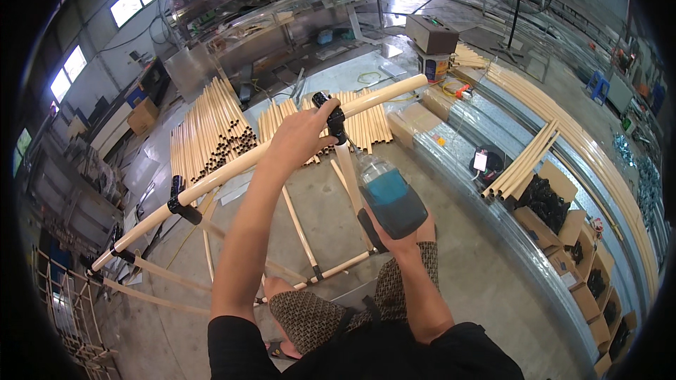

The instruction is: The person assembles a large structure using tan PVC pipes and black connectors, using an electric drill to secure the joints with screws. The person picks up multiple pipes from a pile, inserts them into the connectors, and fastens them individually.

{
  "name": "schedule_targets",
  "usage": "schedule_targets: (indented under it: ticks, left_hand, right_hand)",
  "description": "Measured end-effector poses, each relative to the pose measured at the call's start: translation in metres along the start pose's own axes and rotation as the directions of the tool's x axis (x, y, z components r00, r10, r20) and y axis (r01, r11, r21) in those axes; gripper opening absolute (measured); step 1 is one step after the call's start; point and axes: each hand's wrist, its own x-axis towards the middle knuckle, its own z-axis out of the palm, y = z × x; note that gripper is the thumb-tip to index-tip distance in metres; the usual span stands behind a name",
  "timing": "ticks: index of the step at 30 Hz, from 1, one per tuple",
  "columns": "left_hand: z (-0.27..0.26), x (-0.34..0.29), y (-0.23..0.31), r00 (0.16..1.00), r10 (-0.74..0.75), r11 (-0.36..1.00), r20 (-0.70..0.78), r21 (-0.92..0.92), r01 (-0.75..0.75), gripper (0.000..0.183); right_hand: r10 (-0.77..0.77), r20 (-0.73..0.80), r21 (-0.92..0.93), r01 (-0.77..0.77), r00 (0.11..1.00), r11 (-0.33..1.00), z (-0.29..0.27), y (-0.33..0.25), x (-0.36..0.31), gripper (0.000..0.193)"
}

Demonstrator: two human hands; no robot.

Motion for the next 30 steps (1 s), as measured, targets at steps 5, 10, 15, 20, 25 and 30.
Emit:
schedule_targets:
  ticks: [5, 10, 15, 20, 25, 30]
  left_hand:
    - [-0.005, -0.002, 0.007, 1.000, -0.028, 1.000, -0.001, 0.006, 0.028, 0.066]
    - [-0.005, -0.002, 0.007, 1.000, -0.010, 1.000, -0.014, 0.019, 0.011, 0.066]
    - [-0.005, -0.001, 0.008, 0.997, -0.064, 0.998, 0.041, 0.003, 0.064, 0.073]
    - [-0.006, -0.001, 0.011, 0.996, -0.070, 0.997, 0.053, -0.005, 0.071, 0.072]
    - [-0.003, -0.002, 0.013, 0.997, -0.072, 0.997, 0.039, -0.004, 0.072, 0.070]
    - [-0.007, 0.003, 0.020, 0.989, -0.113, 0.994, 0.092, 0.000, 0.114, 0.068]
  right_hand:
    - [-0.005, 0.030, 0.013, 0.005, 1.000, 1.000, 0.003, 0.012, -0.003, 0.029]
    - [0.028, 0.059, 0.028, -0.030, 0.998, 0.999, -0.002, 0.003, -0.002, 0.027]
    - [-0.196, 0.028, -0.148, 0.198, 0.980, 0.969, -0.014, -0.004, 0.012, 0.019]
    - [-0.012, 0.103, -0.040, 0.017, 0.995, 0.999, -0.031, -0.024, 0.027, 0.021]
    - [-0.004, 0.209, -0.060, 0.017, 0.978, 0.998, -0.056, -0.049, 0.038, 0.025]
    - [-0.089, 0.185, -0.122, 0.113, 0.979, 0.986, -0.053, -0.030, 0.035, 0.023]
